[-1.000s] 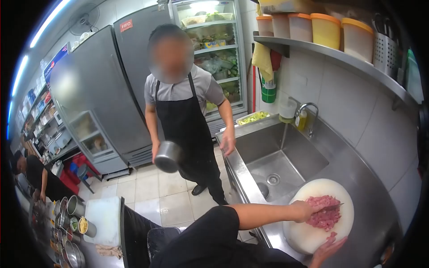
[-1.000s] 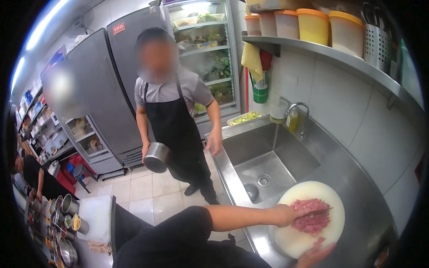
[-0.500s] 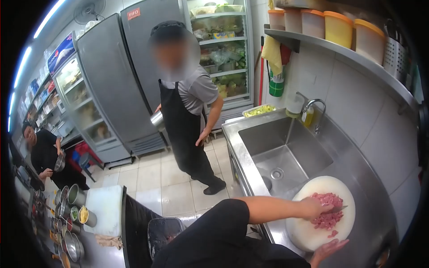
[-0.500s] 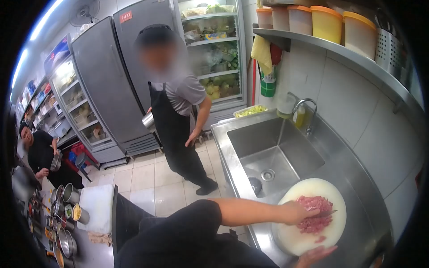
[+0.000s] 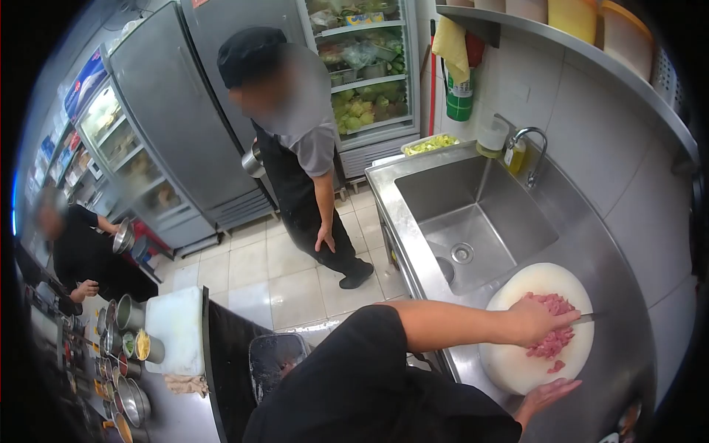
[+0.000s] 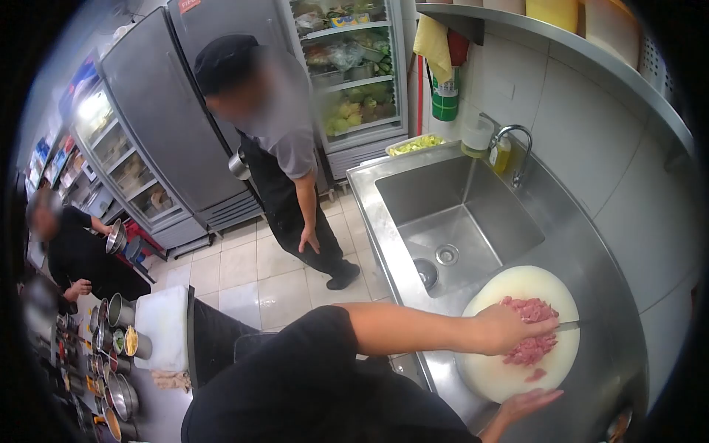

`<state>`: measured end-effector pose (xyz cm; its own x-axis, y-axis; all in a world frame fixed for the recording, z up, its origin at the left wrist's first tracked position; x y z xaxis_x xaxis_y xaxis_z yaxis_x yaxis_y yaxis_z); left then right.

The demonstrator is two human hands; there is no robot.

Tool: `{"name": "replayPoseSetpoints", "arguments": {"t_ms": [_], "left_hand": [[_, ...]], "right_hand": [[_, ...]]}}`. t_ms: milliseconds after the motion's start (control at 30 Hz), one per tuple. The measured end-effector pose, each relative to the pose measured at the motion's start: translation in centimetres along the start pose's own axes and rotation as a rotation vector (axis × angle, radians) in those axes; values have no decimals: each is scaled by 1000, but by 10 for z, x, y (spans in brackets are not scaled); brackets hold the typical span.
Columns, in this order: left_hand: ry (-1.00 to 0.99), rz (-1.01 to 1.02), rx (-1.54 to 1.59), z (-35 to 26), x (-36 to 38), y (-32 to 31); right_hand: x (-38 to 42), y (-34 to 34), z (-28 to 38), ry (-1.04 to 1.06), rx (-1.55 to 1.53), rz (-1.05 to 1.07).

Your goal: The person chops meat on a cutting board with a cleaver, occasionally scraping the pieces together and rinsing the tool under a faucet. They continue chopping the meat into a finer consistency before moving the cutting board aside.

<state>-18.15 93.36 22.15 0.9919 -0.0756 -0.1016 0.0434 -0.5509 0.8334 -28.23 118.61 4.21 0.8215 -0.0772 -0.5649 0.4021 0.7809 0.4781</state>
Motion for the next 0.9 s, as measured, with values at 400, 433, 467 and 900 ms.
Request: {"name": "replayPoseSetpoints", "arguments": {"t_ms": [400,433,467,900], "left_hand": [[-75,-3,-149,14,-12,-29],[-87,-4,-170,22,-15,-38],[-91,48,-189,27,-19,-42],[75,92,11,12,-8,8]], "right_hand": [[2,-1,2,14,-53,-43],[2,1,4,16,-54,-45],[1,3,8,19,-53,-45],[3,6,10,-34,-42,19]]}}
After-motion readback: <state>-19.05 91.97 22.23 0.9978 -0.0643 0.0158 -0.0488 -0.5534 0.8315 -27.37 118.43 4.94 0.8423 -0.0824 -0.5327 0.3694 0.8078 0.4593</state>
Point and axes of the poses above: each hand's wrist, its own x-axis away from the middle knuckle, its own y-axis out of the back of the hand, z = x × y, the point moved 7 cm from there along -x, towards the middle knuckle, and after that the axes turned 5 degrees about x, right-handed, at the moved point
